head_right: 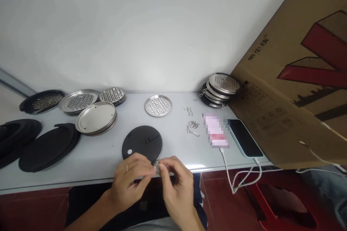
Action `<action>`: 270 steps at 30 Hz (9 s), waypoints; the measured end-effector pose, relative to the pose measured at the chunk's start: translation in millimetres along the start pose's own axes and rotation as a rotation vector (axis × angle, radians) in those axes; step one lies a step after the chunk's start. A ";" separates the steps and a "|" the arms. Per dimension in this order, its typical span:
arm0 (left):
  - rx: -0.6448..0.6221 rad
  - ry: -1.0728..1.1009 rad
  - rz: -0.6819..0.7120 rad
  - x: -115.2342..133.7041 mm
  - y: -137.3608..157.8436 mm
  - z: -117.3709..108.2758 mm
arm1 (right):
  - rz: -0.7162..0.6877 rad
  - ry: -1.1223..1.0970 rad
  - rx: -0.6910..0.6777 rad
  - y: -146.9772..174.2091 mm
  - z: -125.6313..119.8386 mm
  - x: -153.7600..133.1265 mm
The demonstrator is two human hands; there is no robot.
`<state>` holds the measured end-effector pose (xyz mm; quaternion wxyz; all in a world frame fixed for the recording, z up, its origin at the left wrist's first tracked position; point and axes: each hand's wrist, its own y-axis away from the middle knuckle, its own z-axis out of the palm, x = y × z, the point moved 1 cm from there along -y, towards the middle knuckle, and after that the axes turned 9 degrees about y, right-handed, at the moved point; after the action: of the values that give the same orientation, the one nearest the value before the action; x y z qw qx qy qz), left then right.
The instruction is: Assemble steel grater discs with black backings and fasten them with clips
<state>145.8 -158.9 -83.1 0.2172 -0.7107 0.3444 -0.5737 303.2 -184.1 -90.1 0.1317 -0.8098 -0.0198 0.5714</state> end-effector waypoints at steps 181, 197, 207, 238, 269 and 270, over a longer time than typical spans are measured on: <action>-0.416 -0.695 -0.363 -71.2 -22.6 -23.8 | -0.355 0.623 -0.285 -84.2 50.2 50.1; -0.401 -0.670 -0.364 -69.3 -23.9 -25.6 | -0.075 0.156 -0.122 -79.9 39.2 63.7; -0.175 -0.406 -0.523 -73.8 -28.2 -53.0 | -0.155 0.233 -0.037 -71.7 23.2 51.5; -0.034 -0.223 -0.635 -77.7 25.4 -94.1 | 0.438 -0.570 0.469 -134.2 -73.5 42.7; -0.139 -0.393 -0.559 -79.0 24.3 -91.8 | 0.435 0.105 0.480 -274.7 -175.0 70.2; -0.138 -0.394 -0.557 -79.1 24.7 -91.8 | 0.435 0.126 0.479 -275.7 -174.5 72.2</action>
<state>43.1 -109.0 -130.4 0.0660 -0.8875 0.1267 -0.4381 523.3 61.7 -37.0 0.1942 -0.7747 0.2970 0.5233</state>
